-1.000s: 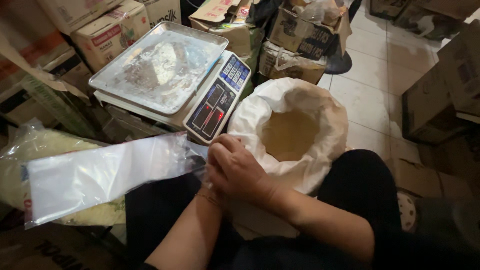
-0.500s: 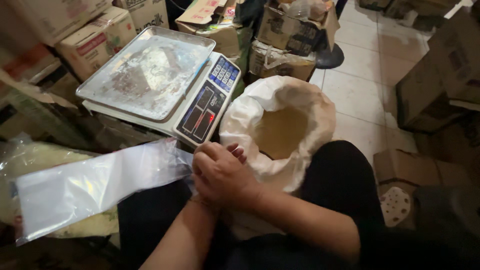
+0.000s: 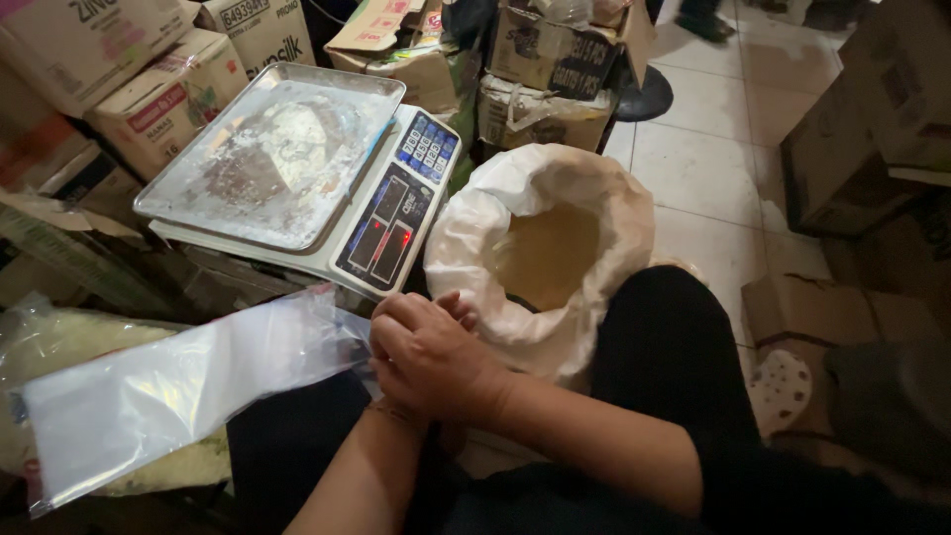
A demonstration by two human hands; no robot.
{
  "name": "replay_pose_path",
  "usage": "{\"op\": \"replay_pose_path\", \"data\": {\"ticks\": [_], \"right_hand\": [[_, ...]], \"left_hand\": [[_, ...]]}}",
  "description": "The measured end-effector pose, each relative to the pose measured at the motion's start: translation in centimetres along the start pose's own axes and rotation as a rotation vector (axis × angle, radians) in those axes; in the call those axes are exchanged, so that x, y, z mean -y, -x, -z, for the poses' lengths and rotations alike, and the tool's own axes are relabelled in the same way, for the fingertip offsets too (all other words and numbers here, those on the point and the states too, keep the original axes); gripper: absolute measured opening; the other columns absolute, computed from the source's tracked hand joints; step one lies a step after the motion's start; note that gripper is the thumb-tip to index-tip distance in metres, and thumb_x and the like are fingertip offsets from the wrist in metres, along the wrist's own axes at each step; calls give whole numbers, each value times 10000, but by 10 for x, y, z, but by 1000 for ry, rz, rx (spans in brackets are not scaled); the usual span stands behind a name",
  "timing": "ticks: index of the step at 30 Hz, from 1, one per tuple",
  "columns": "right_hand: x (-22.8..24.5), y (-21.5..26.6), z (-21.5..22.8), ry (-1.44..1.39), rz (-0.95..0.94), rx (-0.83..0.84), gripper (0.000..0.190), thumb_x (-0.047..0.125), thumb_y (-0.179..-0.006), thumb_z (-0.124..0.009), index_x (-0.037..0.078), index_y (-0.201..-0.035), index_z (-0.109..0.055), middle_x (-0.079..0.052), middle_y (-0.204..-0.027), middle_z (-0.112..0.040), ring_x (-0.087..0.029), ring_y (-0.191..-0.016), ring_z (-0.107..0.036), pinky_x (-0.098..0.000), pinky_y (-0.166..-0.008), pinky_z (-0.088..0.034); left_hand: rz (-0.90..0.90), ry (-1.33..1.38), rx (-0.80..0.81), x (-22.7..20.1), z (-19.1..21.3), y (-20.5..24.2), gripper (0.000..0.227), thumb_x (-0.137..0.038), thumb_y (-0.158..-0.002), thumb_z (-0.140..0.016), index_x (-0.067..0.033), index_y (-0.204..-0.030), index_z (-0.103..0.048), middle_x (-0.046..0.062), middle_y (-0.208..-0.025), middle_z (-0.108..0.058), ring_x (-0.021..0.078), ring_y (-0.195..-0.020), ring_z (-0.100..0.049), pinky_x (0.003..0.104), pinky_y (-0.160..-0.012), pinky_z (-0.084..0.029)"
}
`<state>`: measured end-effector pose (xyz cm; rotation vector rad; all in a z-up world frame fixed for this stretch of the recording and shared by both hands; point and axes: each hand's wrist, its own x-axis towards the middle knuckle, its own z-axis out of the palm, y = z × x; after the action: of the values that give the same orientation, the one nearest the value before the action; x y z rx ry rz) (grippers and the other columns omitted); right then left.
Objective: The person scoops a white powder from a large sack into small plastic bags using a scoop. They place each filled bag on a digital scale to check the weight, then tie the bag closed. The process is repeated for multiple bags.
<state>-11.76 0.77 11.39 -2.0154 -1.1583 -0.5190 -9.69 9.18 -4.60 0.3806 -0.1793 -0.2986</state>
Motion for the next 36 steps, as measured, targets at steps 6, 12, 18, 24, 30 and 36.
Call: {"op": "replay_pose_path", "data": {"ticks": [6,12,18,24,30,36], "right_hand": [[1,-2,-1,6,-3,-2,164,109,-852,-681,57,-954,-564,-128,-1046,-565,-340,-1015,-574,-439,-932,-476],[2,-2,1,-14,3,14,162,101,-855,-675,52,-952,-554,-131,-1063,-563,-341,-1026,-576,-437,-944,-477],[2,-2,2,-7,9,25,161,99,-861,-677,44,-957,-560,-135,-1054,-558,-340,-1015,-573,-437,-946,-479],[3,-1,1,0,9,0,164,100,-851,-675,45,-949,-556,-133,-1048,-557,-346,-1029,-579,-440,-961,-481],[4,1,1,3,10,3,158,106,-860,-673,46,-948,-556,-136,-1051,-556,-354,-1037,-579,-445,-978,-478],[3,1,0,-12,9,12,158,105,-867,-661,35,-967,-560,-145,-1058,-552,-349,-1043,-576,-436,-980,-483]], "left_hand": [[-44,33,67,-5,3,-1,572,-430,-1108,-347,-71,-1550,-396,123,-1407,-558,214,-1285,-549,386,-1121,-420],[-128,-77,42,-4,8,0,569,-406,-1089,-339,-64,-1542,-376,147,-1465,-529,247,-1330,-539,422,-1148,-415],[-122,-105,-6,-2,15,-2,526,-347,-1096,-336,-75,-1544,-378,156,-1463,-538,233,-1321,-550,408,-1148,-419],[-114,-23,30,-3,17,-1,496,-349,-1122,-347,-80,-1537,-389,152,-1425,-558,225,-1289,-569,406,-1125,-438],[-123,-82,12,-1,19,-6,512,-348,-1107,-321,-94,-1547,-385,122,-1431,-559,189,-1293,-564,385,-1129,-423],[-114,-70,117,-2,23,-1,509,-336,-1127,-291,-88,-1564,-370,133,-1470,-531,185,-1344,-522,375,-1171,-392]]}}
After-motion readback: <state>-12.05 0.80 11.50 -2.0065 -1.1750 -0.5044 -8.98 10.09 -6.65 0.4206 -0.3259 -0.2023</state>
